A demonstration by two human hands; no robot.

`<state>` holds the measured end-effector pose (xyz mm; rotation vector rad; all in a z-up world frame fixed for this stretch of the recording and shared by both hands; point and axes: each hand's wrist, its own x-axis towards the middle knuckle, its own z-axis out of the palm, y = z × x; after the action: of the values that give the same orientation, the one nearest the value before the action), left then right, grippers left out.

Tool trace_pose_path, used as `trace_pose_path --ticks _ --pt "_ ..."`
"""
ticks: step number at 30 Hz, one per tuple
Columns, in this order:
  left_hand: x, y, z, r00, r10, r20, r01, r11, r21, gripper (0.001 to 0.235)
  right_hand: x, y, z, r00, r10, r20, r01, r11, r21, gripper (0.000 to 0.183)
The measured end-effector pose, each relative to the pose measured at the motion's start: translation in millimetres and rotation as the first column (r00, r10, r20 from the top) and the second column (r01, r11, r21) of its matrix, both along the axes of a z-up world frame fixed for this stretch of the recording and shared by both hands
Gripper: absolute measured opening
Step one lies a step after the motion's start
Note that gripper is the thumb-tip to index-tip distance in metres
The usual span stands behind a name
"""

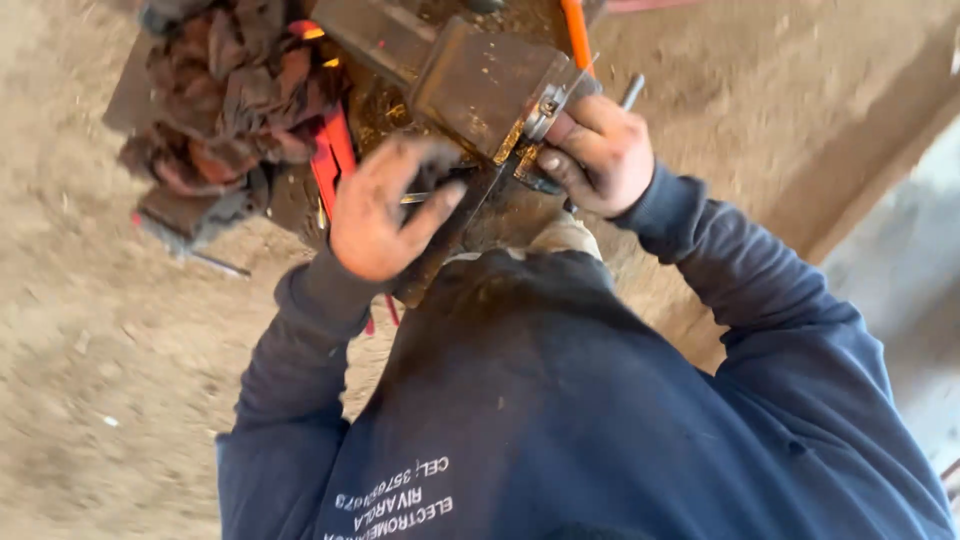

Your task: Sanding and inspecting a small metal engine component using an abrasive strip.

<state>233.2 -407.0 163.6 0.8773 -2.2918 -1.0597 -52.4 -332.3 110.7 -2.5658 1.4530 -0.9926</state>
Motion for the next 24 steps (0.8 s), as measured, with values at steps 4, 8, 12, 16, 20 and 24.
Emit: trace_pose_path --ticks 4,8,12,16,20,24 --pt "-53 -41 7 0.973 -0.197 -0.121 0.169 0.962 -0.213 0.044 17 23 -9 0.802 -0.204 0.561 0.006 0.942 0.335 0.031" --pt "-87 -51 -27 0.936 -0.342 -0.082 0.316 0.919 -0.237 0.047 22 27 -8 0.655 -0.308 0.69 -0.107 0.866 0.488 0.027" --pt "-89 -48 -35 0.943 -0.331 0.012 0.328 0.929 -0.172 0.042 10 19 -7 0.857 -0.153 0.493 -0.055 0.923 0.381 0.023" --pt "-85 -55 -32 0.916 -0.401 -0.018 0.395 0.907 -0.145 0.05 -17 -11 -3 0.994 0.057 0.097 -0.064 0.996 0.067 0.025" --pt "-83 -46 -25 0.933 -0.355 0.052 0.358 0.928 -0.102 0.054 -12 -14 7 0.971 0.097 0.217 -0.106 0.994 0.032 0.025" --pt "-81 -37 -26 0.958 -0.274 0.09 0.28 0.957 -0.077 0.061 7 7 9 0.494 -0.231 0.838 -0.391 0.802 0.452 0.028"
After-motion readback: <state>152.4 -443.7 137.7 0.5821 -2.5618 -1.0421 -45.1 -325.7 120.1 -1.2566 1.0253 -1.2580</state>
